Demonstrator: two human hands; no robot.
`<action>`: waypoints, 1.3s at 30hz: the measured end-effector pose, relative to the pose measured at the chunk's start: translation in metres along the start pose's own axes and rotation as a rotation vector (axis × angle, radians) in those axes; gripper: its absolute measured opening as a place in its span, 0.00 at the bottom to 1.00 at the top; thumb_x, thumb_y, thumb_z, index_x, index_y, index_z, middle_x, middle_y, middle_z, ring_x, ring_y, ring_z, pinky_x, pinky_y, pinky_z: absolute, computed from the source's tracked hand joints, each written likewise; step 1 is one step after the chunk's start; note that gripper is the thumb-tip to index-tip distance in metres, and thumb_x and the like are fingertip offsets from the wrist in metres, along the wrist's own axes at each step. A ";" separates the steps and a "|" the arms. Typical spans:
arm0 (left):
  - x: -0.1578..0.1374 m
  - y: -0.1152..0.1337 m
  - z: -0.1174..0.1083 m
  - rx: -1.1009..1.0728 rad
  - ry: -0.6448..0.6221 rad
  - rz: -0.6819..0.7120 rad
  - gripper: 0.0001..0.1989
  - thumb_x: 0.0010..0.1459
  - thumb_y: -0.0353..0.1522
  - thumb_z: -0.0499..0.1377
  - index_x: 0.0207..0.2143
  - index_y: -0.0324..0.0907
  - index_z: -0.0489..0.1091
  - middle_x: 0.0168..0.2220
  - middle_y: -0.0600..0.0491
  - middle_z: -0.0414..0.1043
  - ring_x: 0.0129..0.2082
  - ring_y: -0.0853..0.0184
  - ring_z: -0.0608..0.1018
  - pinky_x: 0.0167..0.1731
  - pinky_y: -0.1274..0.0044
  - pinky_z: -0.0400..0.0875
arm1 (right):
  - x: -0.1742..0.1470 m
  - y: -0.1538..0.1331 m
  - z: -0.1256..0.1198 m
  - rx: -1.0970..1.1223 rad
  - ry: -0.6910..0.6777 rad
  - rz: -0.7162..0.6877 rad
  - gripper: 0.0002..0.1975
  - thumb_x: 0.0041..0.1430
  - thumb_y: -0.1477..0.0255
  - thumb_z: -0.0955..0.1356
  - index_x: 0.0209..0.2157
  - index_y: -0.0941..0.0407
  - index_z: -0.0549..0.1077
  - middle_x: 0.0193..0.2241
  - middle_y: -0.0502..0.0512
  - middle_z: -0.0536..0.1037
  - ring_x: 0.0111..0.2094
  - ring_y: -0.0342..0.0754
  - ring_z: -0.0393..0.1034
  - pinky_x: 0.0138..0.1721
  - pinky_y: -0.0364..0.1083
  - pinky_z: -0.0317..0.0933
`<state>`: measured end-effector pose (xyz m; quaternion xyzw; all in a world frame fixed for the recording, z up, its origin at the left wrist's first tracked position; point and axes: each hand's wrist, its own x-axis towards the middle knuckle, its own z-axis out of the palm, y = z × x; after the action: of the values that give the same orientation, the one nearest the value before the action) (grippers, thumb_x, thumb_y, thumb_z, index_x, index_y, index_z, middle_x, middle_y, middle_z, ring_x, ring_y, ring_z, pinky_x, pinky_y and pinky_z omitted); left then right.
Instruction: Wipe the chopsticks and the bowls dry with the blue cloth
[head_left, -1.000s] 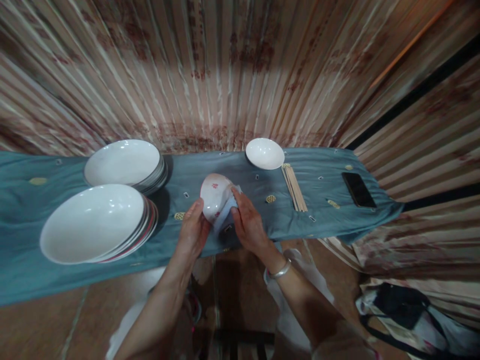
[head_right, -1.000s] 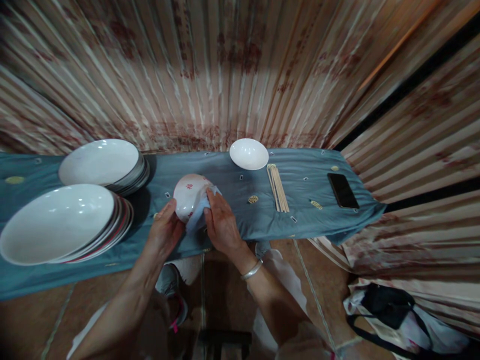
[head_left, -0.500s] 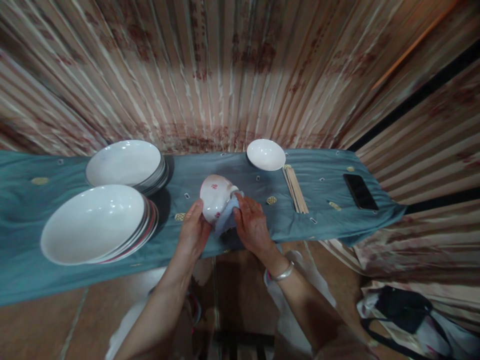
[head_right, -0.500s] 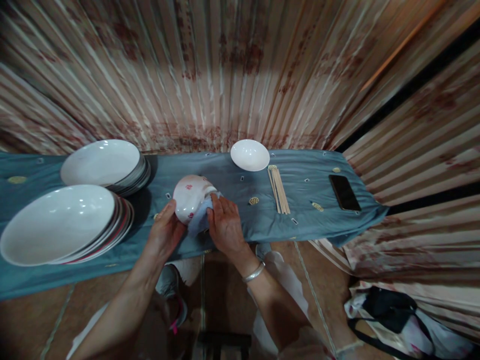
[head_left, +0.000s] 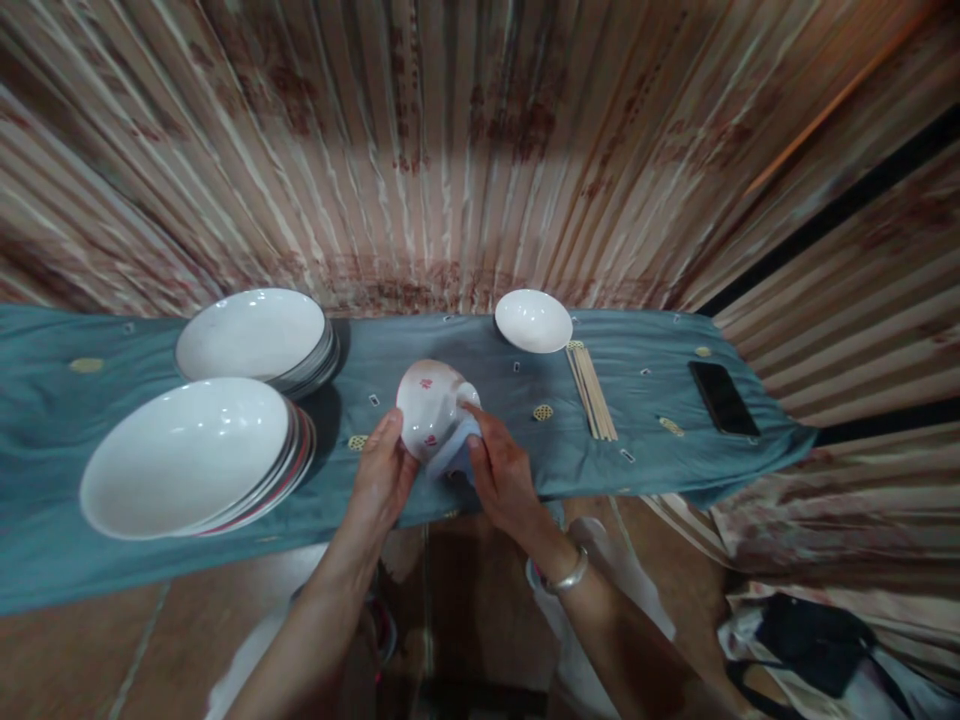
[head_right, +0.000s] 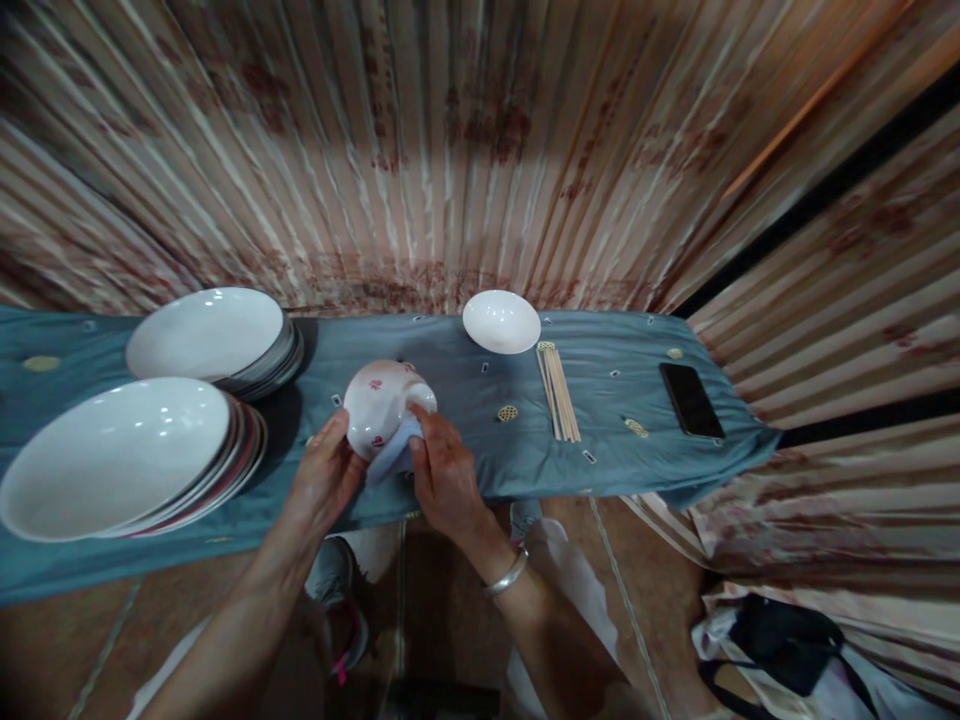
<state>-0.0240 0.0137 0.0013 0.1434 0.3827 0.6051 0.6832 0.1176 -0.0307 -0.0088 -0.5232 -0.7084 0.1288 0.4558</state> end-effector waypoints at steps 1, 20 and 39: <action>0.000 0.000 0.000 0.006 0.002 -0.005 0.14 0.50 0.33 0.68 0.39 0.36 0.76 0.34 0.49 0.81 0.30 0.67 0.81 0.35 0.78 0.76 | 0.000 0.000 0.001 0.014 -0.007 -0.001 0.21 0.70 0.71 0.55 0.62 0.57 0.60 0.56 0.63 0.72 0.59 0.50 0.66 0.58 0.52 0.63; -0.002 0.000 0.002 0.046 -0.024 0.033 0.13 0.43 0.36 0.72 0.28 0.39 0.75 0.26 0.54 0.79 0.31 0.66 0.81 0.41 0.76 0.75 | 0.009 0.011 0.013 -0.176 -0.016 -0.028 0.25 0.70 0.71 0.54 0.65 0.63 0.54 0.60 0.68 0.67 0.63 0.52 0.59 0.62 0.56 0.59; -0.004 -0.001 0.003 0.029 -0.045 0.009 0.13 0.47 0.34 0.70 0.34 0.38 0.75 0.31 0.52 0.80 0.27 0.69 0.79 0.31 0.81 0.74 | 0.002 0.014 0.005 -0.260 0.014 -0.009 0.21 0.67 0.69 0.59 0.59 0.59 0.64 0.47 0.67 0.76 0.50 0.56 0.70 0.51 0.58 0.66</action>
<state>-0.0212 0.0106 0.0045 0.1686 0.3752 0.5993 0.6868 0.1224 -0.0213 -0.0200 -0.5756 -0.7183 0.0302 0.3897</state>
